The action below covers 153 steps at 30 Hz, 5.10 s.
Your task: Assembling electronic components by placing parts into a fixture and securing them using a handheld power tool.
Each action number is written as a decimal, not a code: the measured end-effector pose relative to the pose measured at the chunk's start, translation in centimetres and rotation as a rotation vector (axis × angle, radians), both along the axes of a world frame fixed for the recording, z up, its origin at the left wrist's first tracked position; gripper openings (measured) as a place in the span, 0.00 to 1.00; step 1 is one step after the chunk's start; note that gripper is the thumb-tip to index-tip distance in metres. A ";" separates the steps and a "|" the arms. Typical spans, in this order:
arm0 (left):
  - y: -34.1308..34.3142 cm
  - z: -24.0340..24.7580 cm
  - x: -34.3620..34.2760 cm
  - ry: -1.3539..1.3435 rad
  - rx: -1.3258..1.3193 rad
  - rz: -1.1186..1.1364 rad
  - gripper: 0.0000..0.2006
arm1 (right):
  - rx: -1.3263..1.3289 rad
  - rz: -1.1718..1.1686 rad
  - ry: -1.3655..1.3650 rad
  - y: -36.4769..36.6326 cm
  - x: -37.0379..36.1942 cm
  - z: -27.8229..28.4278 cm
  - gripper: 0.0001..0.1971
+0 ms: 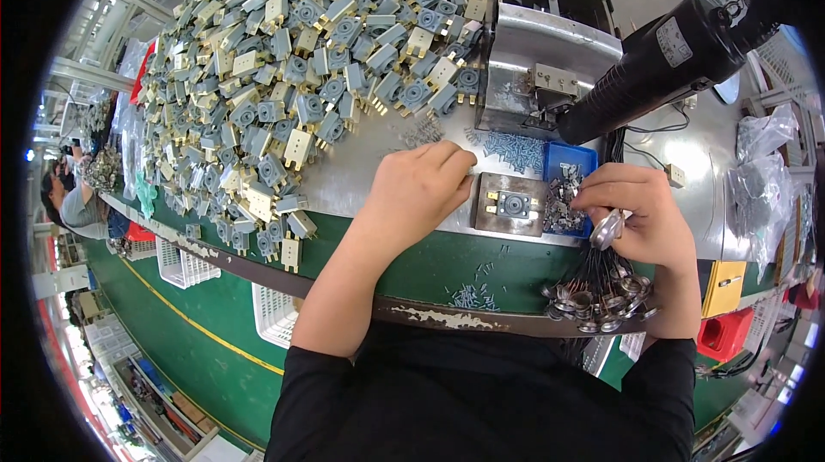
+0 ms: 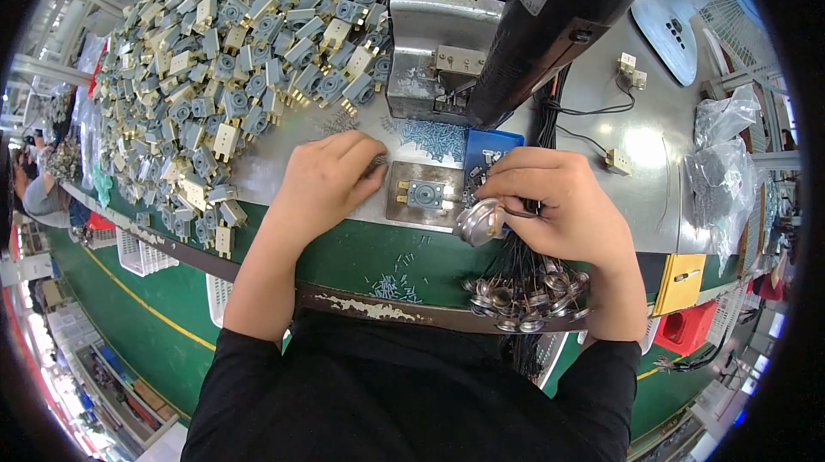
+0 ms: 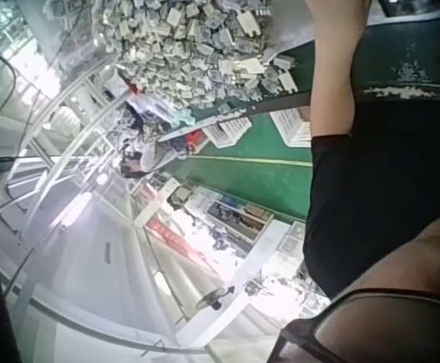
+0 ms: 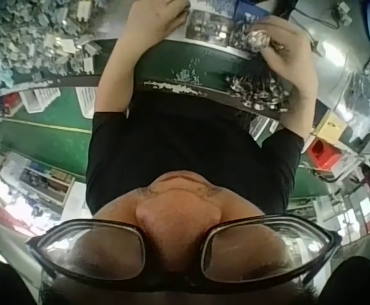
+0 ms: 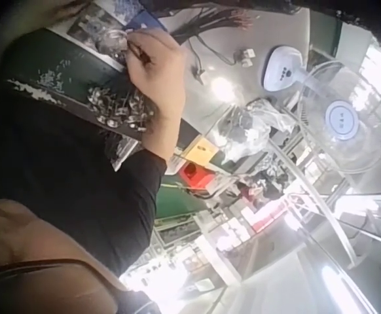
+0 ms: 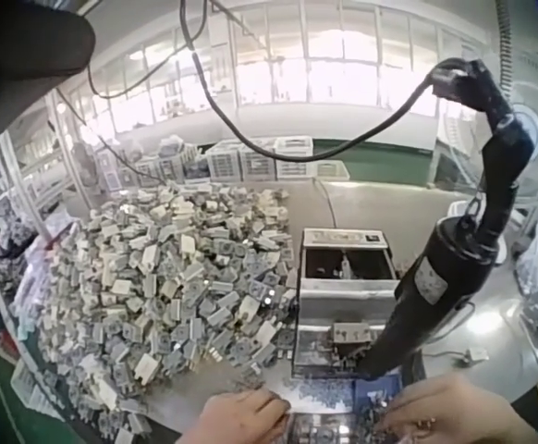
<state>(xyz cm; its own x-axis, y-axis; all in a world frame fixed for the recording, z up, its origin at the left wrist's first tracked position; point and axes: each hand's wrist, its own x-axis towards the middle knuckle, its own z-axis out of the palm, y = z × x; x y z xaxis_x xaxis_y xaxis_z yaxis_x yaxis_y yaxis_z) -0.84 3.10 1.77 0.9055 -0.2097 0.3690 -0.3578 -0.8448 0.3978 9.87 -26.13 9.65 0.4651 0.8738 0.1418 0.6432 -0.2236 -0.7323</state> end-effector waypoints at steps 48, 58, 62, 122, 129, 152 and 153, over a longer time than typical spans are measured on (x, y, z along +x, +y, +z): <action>-3.0 -0.1 -0.7 0.811 -1.680 -0.132 0.13 | -0.012 -0.185 0.237 7.3 -1.8 -0.7 0.07; -1.0 0.3 -0.7 0.207 -0.749 0.209 0.13 | -0.057 -0.158 -0.060 7.8 -1.9 -2.2 0.08; -0.8 -0.5 -0.4 0.195 -0.601 0.202 0.14 | -0.120 -0.170 -0.074 8.1 -1.8 -3.5 0.08; -3.9 -0.5 -0.5 0.312 -0.766 -0.028 0.14 | 0.145 -0.264 0.869 0.6 -0.9 -2.7 0.12; -3.2 -0.9 -0.5 0.263 -0.666 -0.055 0.22 | -0.049 -0.331 0.735 1.8 -1.6 -2.3 0.11; -4.4 -1.1 -0.2 0.098 -0.563 -0.063 0.17 | -0.103 -0.128 0.069 2.2 -2.4 -3.9 0.08; -4.2 -1.3 0.1 0.043 -0.548 -0.099 0.17 | -0.110 -0.122 0.057 2.2 -2.4 -3.9 0.08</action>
